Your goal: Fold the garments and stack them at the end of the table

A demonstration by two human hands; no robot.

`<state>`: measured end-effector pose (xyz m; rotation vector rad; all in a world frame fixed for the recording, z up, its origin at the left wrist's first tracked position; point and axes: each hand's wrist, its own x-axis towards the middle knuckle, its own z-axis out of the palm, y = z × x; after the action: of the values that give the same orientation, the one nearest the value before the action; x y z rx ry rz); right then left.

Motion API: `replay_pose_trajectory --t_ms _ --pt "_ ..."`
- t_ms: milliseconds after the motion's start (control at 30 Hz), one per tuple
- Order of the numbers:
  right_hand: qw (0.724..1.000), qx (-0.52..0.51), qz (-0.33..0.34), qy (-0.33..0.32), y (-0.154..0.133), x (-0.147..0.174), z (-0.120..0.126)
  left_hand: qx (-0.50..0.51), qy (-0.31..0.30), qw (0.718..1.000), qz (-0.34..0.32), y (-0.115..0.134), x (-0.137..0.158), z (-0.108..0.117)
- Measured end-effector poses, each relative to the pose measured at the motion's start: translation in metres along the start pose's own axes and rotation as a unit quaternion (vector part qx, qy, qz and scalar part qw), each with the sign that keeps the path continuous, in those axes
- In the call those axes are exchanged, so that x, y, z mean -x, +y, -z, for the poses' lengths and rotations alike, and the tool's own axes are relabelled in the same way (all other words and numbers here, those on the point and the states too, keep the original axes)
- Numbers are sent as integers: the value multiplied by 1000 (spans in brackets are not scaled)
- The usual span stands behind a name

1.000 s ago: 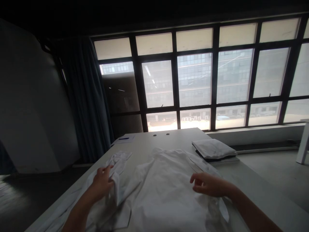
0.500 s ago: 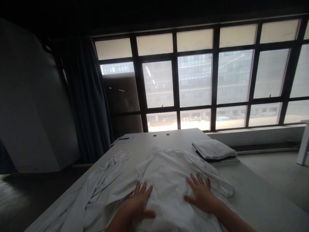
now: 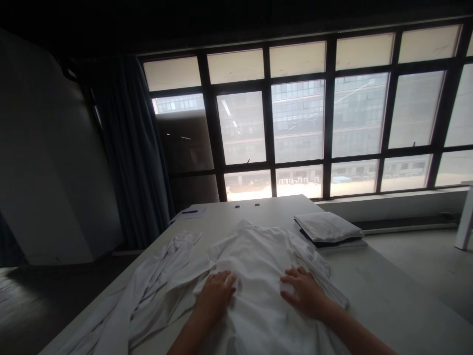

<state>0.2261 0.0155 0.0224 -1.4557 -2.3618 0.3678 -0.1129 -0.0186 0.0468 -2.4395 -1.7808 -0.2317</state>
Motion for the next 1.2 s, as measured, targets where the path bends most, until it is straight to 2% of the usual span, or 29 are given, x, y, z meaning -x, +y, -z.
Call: replay_pose_trajectory --t_ms 133,233,400,733,833,1000,1200 --pt "999 -3 6 43 3 -1 -8 65 -13 988 -140 27 4 -31" --pt "999 -1 12 51 3 -1 -10 71 -23 982 -173 27 4 -49" --pt "999 2 12 46 3 -1 -10 78 -11 979 -186 15 4 -56" --pt "999 12 15 46 6 -1 -12 75 -5 980 -184 15 4 -56" --pt "998 36 2 43 10 -2 -13 79 -17 980 -182 12 4 -54" --pt "994 79 -60 44 17 -5 -18 100 -42 981 -162 12 4 -48" --pt "995 73 -56 39 19 -5 -18 130 -45 980 -142 18 8 -33"
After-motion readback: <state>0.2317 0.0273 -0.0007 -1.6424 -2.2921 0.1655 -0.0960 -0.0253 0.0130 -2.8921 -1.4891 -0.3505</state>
